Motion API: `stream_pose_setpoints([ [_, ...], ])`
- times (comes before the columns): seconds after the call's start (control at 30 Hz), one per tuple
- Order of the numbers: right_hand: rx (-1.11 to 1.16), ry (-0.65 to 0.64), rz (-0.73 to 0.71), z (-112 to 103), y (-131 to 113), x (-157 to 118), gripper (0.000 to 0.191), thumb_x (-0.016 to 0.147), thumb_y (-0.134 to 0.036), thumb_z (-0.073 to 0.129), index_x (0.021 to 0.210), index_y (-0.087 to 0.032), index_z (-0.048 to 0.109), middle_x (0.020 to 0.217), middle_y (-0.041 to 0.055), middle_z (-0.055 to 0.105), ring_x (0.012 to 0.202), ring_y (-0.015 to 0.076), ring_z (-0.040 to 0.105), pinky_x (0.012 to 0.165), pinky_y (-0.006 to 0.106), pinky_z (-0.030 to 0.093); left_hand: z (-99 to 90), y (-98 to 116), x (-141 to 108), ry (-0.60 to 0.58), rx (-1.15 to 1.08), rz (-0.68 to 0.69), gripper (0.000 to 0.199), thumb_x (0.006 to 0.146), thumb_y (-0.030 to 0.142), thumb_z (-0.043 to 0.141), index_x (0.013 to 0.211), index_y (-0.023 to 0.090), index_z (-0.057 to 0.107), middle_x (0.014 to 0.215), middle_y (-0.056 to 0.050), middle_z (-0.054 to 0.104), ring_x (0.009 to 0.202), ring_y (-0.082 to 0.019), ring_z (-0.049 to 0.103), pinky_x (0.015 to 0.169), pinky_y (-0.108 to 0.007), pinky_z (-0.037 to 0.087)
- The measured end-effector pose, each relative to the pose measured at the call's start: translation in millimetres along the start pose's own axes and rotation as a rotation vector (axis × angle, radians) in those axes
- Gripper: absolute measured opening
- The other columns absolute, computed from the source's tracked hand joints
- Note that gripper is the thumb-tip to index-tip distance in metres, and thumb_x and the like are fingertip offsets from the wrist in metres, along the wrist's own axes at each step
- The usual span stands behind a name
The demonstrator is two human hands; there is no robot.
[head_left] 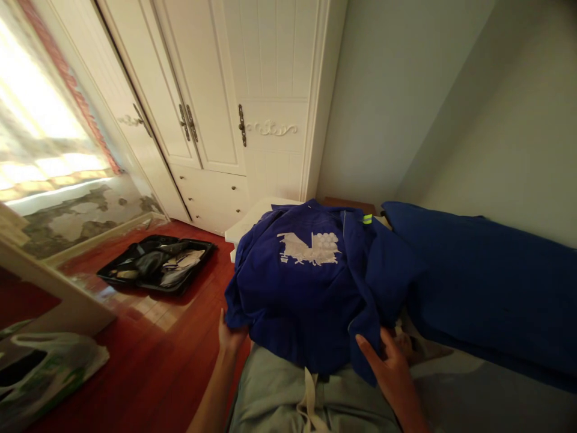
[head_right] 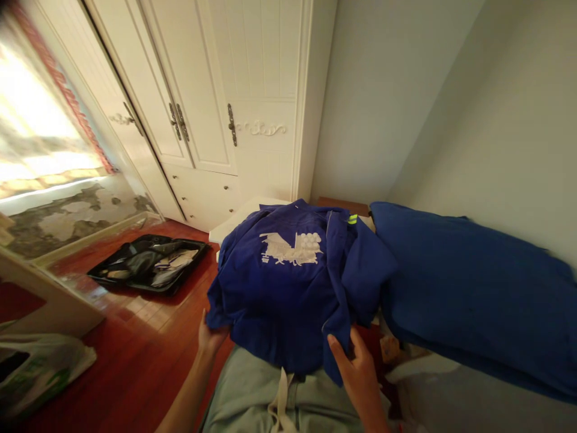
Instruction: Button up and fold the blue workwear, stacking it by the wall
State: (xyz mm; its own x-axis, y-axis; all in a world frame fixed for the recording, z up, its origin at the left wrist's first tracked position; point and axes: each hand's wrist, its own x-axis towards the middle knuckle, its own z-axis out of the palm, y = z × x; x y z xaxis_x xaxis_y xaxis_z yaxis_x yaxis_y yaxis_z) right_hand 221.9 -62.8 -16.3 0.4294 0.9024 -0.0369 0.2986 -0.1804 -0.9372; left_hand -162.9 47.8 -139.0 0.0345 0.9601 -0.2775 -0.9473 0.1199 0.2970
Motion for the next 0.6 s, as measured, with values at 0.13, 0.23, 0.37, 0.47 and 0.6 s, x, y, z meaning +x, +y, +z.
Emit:
stream_pose_setpoints([
  [0.13, 0.079, 0.002, -0.001, -2, 6, 3, 0.072, 0.065, -0.063, 0.076, 0.119, -0.017, 0.068, 0.109, 0.0088, 0.072, 0.106, 0.0296, 0.068, 0.100, 0.039, 0.054, 62.6, 8, -9, 0.150, 0.133, 0.095, 0.023, 0.093, 0.018, 0.048, 0.105, 0.019, 0.067, 0.097, -0.004, 0.075, 0.087, -0.019, 0.073, 0.082, -0.036, 0.059],
  [0.23, 0.230, -0.003, 0.005, 4, -4, -3, 0.080, 0.065, -0.060, 0.079, 0.130, -0.017, 0.059, 0.115, 0.0110, 0.071, 0.107, 0.0291, 0.068, 0.098, 0.040, 0.055, 124.0, -3, -32, 0.192, 0.488, 0.416, 0.030, 0.083, 0.019, 0.065, 0.113, 0.023, 0.065, 0.103, -0.001, 0.072, 0.086, -0.017, 0.069, 0.081, -0.031, 0.057],
  [0.37, 0.552, -0.017, -0.010, 22, -32, -21, 0.088, 0.070, -0.050, 0.080, 0.144, -0.019, 0.043, 0.126, 0.0136, 0.066, 0.112, 0.0254, 0.066, 0.100, 0.039, 0.053, 193.8, -47, -74, -0.004, 1.415, 0.936, 0.019, 0.085, 0.024, 0.065, 0.102, 0.020, 0.070, 0.106, -0.008, 0.068, 0.097, -0.024, 0.063, 0.090, -0.040, 0.051],
  [0.47, 0.702, -0.078, -0.017, 35, -50, -27, 0.085, 0.071, -0.043, 0.082, 0.144, -0.021, 0.043, 0.126, 0.0135, 0.066, 0.112, 0.0238, 0.066, 0.099, 0.037, 0.053, 227.4, -86, -94, -0.432, 1.964, 1.022, 0.030, 0.086, 0.009, 0.052, 0.103, 0.022, 0.074, 0.115, -0.013, 0.065, 0.109, -0.031, 0.059, 0.095, -0.051, 0.045],
  [0.6, 0.752, -0.134, 0.044, 40, -58, -14, 0.074, 0.069, -0.043, 0.085, 0.132, -0.021, 0.052, 0.120, 0.0108, 0.068, 0.107, 0.0226, 0.067, 0.089, 0.032, 0.056, 232.7, -113, -102, -0.841, 2.153, 0.826, 0.045, 0.086, 0.004, 0.051, 0.123, 0.023, 0.069, 0.126, -0.014, 0.063, 0.131, -0.033, 0.047, 0.105, -0.054, 0.040],
])
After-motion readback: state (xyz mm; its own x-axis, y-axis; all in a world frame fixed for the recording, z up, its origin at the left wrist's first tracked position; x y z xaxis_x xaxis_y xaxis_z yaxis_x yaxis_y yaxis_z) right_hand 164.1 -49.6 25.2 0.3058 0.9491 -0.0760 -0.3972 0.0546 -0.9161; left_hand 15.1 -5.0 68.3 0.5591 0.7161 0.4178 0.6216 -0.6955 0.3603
